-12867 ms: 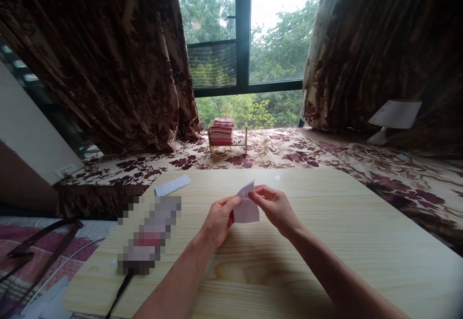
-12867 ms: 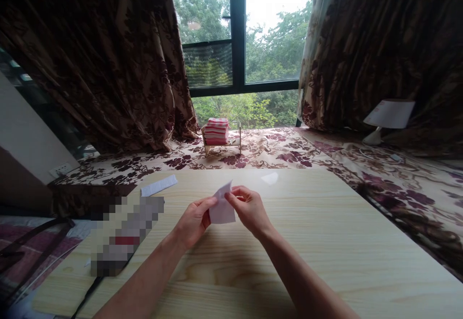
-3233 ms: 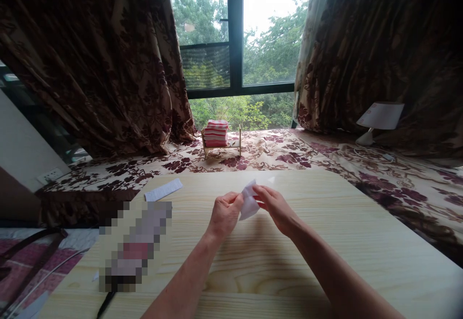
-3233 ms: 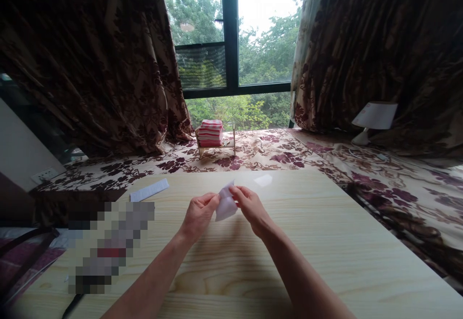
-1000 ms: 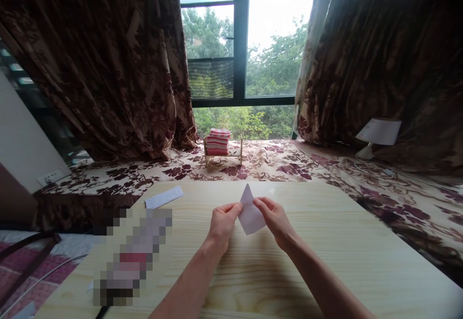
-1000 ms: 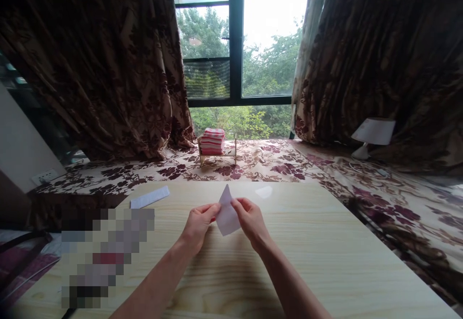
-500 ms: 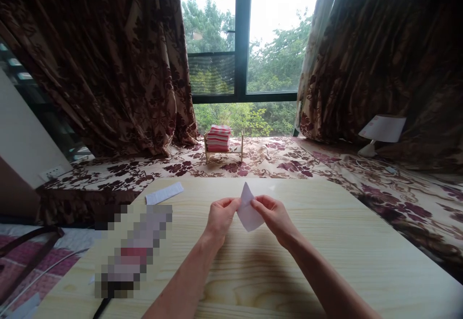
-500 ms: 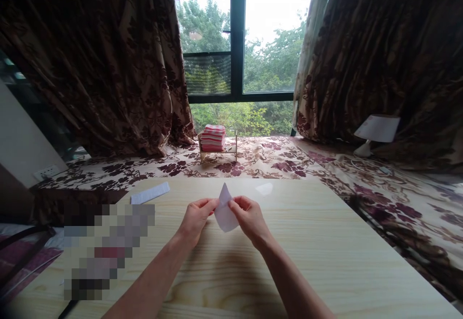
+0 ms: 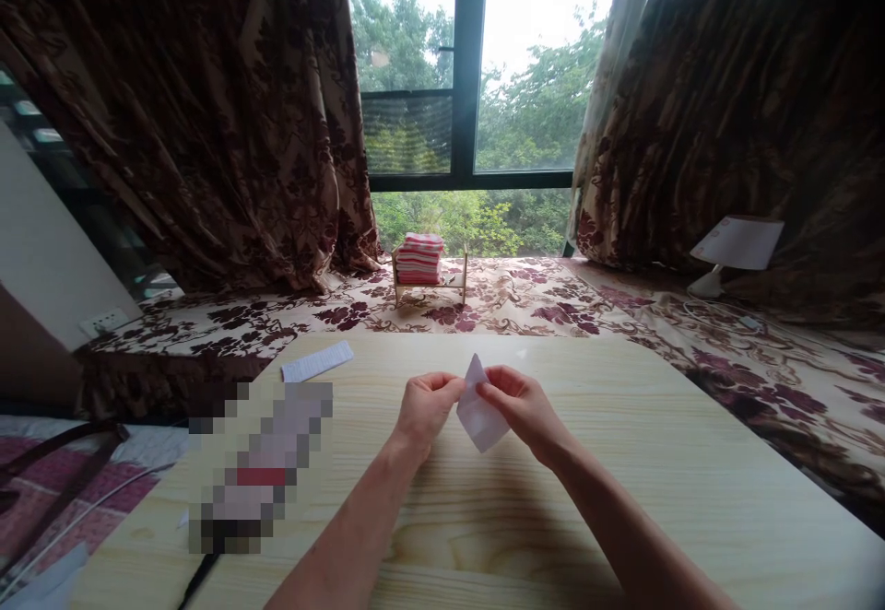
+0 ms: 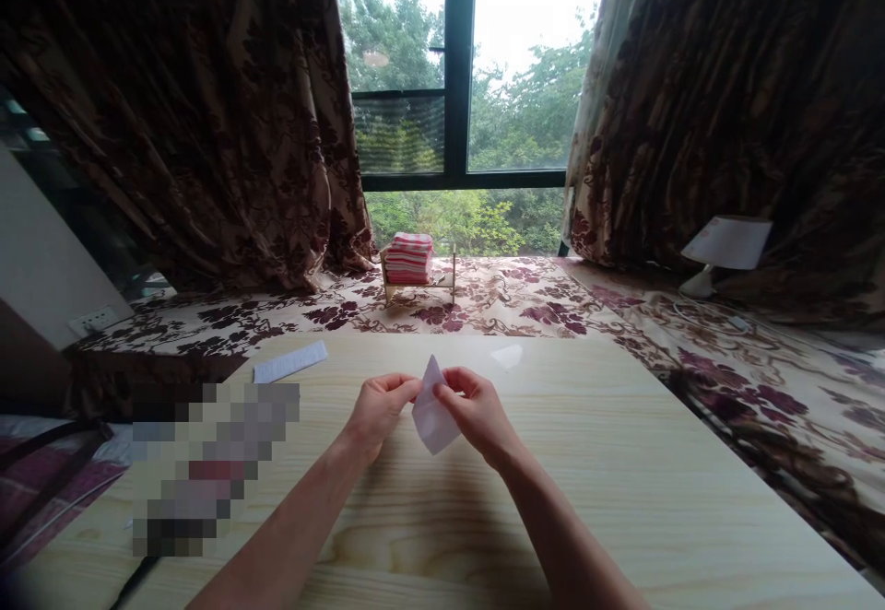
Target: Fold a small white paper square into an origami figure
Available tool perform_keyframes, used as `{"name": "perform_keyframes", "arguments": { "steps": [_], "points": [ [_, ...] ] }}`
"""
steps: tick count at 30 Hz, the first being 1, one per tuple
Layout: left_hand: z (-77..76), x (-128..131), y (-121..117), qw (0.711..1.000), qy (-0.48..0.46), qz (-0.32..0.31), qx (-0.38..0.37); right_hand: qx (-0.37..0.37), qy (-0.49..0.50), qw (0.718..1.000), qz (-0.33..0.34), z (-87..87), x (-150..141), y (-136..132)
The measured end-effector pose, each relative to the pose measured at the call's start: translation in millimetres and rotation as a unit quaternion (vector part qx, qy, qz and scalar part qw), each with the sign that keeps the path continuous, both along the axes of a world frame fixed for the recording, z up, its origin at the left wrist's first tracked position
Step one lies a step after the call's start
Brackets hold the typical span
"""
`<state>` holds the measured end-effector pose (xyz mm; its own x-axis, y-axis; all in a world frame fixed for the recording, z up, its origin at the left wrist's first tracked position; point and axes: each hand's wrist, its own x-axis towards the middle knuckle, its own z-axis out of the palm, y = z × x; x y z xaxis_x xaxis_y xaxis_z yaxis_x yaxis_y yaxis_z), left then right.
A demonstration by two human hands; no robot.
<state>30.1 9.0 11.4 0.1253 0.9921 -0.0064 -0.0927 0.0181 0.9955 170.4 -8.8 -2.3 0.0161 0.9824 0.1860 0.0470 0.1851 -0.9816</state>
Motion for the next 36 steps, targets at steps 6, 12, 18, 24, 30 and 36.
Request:
{"name": "perform_keyframes", "arguments": {
  "steps": [6,12,18,24,30,36],
  "points": [
    [-0.7,1.0,-0.9,1.0,0.01,0.01,0.002,0.068,-0.076,0.994,-0.034,-0.5,-2.3,-0.2],
    [-4.5,-0.5,1.8,1.0,0.007,0.014,-0.009,0.173,-0.145,0.971,-0.077,-6.8,-4.9,-0.1],
    [-4.7,-1.2,3.5,0.999,-0.008,0.004,-0.039,0.242,-0.223,0.941,-0.073,-7.0,-4.1,-2.2],
    [-5.1,-4.0,4.9,0.997,-0.033,-0.02,-0.069,0.254,-0.246,0.932,-0.075,-8.6,-3.2,-1.6],
    [-3.6,-5.7,5.4,0.993,-0.062,-0.032,-0.091,0.264,-0.272,0.922,-0.074,-8.6,-2.3,-1.6],
    [-4.0,-5.9,6.1,0.99,-0.083,-0.044,-0.105,0.275,-0.282,0.916,-0.071,-8.4,-1.3,-1.5]
  ]
}}
